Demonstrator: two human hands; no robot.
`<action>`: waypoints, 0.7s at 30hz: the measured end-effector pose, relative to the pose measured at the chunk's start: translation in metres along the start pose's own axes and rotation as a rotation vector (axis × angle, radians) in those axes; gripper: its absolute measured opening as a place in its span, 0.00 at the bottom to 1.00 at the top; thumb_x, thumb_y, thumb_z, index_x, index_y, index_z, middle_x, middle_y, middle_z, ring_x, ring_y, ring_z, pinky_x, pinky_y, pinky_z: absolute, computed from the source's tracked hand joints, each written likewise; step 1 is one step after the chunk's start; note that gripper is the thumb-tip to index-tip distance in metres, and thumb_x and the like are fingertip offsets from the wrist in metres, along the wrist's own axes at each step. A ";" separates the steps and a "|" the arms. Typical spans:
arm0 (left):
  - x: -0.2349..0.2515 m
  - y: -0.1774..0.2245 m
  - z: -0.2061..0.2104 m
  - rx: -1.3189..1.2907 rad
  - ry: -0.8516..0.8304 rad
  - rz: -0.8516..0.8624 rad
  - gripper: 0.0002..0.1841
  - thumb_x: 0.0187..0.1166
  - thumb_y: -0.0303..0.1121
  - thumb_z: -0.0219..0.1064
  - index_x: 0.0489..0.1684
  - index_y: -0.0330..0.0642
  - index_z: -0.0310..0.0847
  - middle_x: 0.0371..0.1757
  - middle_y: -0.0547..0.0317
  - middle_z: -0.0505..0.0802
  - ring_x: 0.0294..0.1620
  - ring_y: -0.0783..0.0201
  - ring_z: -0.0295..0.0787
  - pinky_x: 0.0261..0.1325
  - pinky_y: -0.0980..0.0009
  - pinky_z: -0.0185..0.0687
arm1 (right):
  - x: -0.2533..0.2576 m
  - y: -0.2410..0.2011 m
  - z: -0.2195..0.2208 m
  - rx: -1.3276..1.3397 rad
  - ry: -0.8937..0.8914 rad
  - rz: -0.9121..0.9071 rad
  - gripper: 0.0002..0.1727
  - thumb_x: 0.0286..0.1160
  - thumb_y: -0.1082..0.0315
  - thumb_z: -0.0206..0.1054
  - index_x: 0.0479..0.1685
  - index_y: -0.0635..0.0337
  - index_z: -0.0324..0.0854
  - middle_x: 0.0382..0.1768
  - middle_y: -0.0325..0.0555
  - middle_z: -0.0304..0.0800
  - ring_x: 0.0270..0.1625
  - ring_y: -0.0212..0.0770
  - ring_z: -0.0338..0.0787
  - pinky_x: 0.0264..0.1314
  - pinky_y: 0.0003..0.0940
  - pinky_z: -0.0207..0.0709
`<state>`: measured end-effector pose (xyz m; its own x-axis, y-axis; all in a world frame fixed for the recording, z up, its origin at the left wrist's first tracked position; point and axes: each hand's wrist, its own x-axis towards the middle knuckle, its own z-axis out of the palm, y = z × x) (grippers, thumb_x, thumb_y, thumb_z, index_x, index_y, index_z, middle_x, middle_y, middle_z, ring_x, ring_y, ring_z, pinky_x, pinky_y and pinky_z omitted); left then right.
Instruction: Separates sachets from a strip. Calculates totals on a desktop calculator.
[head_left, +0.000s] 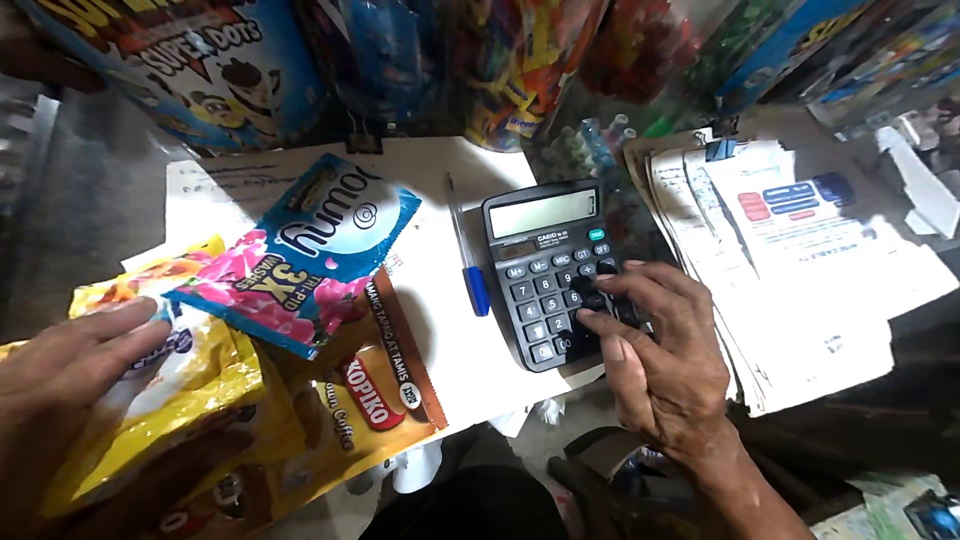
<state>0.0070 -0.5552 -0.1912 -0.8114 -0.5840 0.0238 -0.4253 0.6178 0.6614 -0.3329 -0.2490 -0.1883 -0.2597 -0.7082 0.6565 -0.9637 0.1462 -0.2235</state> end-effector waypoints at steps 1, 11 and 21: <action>0.001 0.003 0.001 -0.001 0.015 0.025 0.42 0.74 0.56 0.74 0.76 0.26 0.72 0.77 0.34 0.80 0.78 0.52 0.79 0.82 0.60 0.71 | 0.001 0.000 -0.001 -0.007 -0.009 -0.001 0.22 0.90 0.58 0.52 0.42 0.56 0.93 0.68 0.55 0.87 0.84 0.56 0.71 0.87 0.52 0.62; 0.019 -0.015 0.001 0.108 0.110 0.350 0.45 0.69 0.59 0.73 0.76 0.28 0.72 0.80 0.34 0.76 0.84 0.46 0.68 0.86 0.54 0.61 | 0.003 -0.012 0.003 0.044 -0.084 -0.037 0.22 0.92 0.54 0.50 0.49 0.51 0.93 0.73 0.51 0.84 0.88 0.57 0.65 0.91 0.60 0.52; -0.002 0.000 0.000 -0.015 -0.012 -0.002 0.40 0.75 0.54 0.74 0.75 0.26 0.73 0.74 0.34 0.82 0.74 0.56 0.82 0.79 0.62 0.74 | -0.027 -0.005 -0.013 0.046 0.029 0.042 0.23 0.93 0.53 0.47 0.51 0.48 0.91 0.74 0.44 0.84 0.88 0.52 0.66 0.91 0.54 0.57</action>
<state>0.0087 -0.5541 -0.1906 -0.8154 -0.5787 0.0131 -0.4212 0.6087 0.6724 -0.3218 -0.2219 -0.1958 -0.3025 -0.6815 0.6664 -0.9481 0.1434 -0.2837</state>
